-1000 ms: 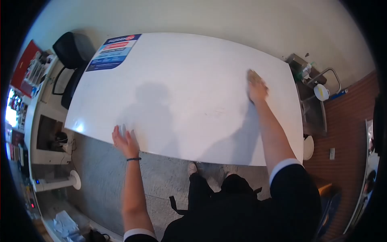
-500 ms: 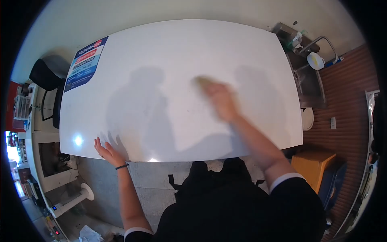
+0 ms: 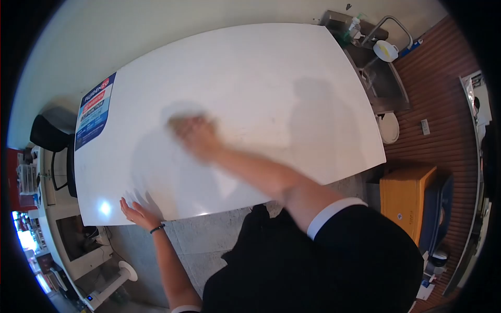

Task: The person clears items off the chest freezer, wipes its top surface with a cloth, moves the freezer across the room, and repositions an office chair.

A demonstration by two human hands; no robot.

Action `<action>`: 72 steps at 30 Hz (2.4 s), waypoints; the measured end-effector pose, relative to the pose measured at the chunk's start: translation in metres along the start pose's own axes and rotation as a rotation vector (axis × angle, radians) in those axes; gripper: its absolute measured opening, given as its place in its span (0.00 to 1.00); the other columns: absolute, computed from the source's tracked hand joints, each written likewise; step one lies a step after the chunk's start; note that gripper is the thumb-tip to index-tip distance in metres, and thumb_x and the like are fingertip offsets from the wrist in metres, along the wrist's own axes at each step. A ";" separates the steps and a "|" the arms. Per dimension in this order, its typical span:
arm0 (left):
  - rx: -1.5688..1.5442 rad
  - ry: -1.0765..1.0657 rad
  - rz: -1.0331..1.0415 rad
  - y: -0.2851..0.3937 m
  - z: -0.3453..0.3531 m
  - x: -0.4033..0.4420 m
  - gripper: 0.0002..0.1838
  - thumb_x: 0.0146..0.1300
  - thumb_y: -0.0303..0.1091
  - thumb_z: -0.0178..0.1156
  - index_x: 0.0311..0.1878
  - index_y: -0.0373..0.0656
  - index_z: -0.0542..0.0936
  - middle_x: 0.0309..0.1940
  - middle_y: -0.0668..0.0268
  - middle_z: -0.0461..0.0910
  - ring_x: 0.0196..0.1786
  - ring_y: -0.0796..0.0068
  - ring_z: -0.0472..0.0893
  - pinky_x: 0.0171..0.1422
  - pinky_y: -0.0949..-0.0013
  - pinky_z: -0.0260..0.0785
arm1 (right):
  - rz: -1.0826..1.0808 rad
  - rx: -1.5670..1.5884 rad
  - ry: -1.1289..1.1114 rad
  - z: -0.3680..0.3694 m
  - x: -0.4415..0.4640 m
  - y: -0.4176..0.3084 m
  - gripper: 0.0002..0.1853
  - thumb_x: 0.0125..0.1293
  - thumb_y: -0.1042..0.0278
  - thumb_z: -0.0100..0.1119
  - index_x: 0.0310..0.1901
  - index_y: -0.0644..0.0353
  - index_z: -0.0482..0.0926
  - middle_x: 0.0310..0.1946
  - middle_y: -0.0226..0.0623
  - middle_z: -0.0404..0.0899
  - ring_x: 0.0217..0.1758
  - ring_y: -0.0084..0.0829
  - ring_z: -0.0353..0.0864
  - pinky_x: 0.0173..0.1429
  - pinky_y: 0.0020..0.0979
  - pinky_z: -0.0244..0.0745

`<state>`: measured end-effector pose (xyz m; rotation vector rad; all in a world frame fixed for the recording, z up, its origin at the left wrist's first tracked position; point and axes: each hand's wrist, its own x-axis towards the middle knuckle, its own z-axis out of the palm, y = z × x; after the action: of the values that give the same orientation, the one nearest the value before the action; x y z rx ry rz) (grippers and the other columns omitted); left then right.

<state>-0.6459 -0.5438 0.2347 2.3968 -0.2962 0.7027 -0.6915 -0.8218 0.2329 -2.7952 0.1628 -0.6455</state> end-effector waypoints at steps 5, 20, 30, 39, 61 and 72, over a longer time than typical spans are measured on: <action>0.041 -0.047 -0.001 0.010 -0.003 0.003 0.29 0.61 0.53 0.34 0.55 0.38 0.61 0.55 0.55 0.61 0.60 0.57 0.56 0.62 0.57 0.43 | -0.031 0.508 -0.161 -0.032 -0.086 -0.020 0.17 0.56 0.66 0.41 0.47 0.60 0.68 0.45 0.40 0.69 0.49 0.38 0.65 0.56 0.44 0.55; 0.149 -0.126 0.034 -0.008 0.003 0.002 0.26 0.60 0.51 0.38 0.54 0.41 0.63 0.54 0.58 0.62 0.59 0.59 0.58 0.60 0.55 0.46 | 0.042 0.110 -0.039 -0.015 -0.003 0.005 0.31 0.45 0.51 0.55 0.53 0.54 0.65 0.54 0.42 0.61 0.58 0.39 0.58 0.60 0.44 0.49; 0.144 -0.165 0.009 0.001 0.003 0.002 0.25 0.60 0.50 0.40 0.53 0.42 0.65 0.55 0.59 0.61 0.59 0.59 0.59 0.61 0.51 0.45 | 0.658 -0.327 0.062 -0.143 -0.215 0.292 0.21 0.61 0.60 0.39 0.56 0.57 0.62 0.56 0.41 0.60 0.61 0.35 0.53 0.64 0.34 0.46; 0.079 -0.135 0.078 -0.008 0.003 0.002 0.22 0.61 0.44 0.43 0.52 0.38 0.65 0.53 0.55 0.62 0.57 0.58 0.60 0.60 0.60 0.50 | 0.343 -0.300 0.255 -0.059 -0.028 0.177 0.18 0.51 0.64 0.44 0.42 0.62 0.71 0.35 0.41 0.75 0.36 0.38 0.73 0.42 0.38 0.68; 0.070 -0.131 0.053 0.002 0.000 0.002 0.22 0.61 0.44 0.43 0.53 0.39 0.64 0.52 0.55 0.64 0.56 0.57 0.61 0.58 0.60 0.53 | 0.788 -0.766 0.142 -0.130 -0.136 0.301 0.23 0.51 0.59 0.46 0.50 0.52 0.67 0.45 0.37 0.71 0.46 0.36 0.70 0.46 0.41 0.64; 0.113 -0.105 0.071 -0.001 -0.002 0.001 0.20 0.61 0.41 0.43 0.51 0.39 0.65 0.49 0.54 0.67 0.53 0.57 0.64 0.56 0.59 0.55 | -0.259 0.544 -0.219 -0.060 -0.144 -0.064 0.13 0.58 0.62 0.41 0.40 0.53 0.74 0.50 0.38 0.66 0.58 0.37 0.58 0.62 0.42 0.47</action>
<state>-0.6455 -0.5424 0.2359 2.5462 -0.3962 0.6416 -0.8441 -0.7503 0.2428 -2.3441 -0.3689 -0.3588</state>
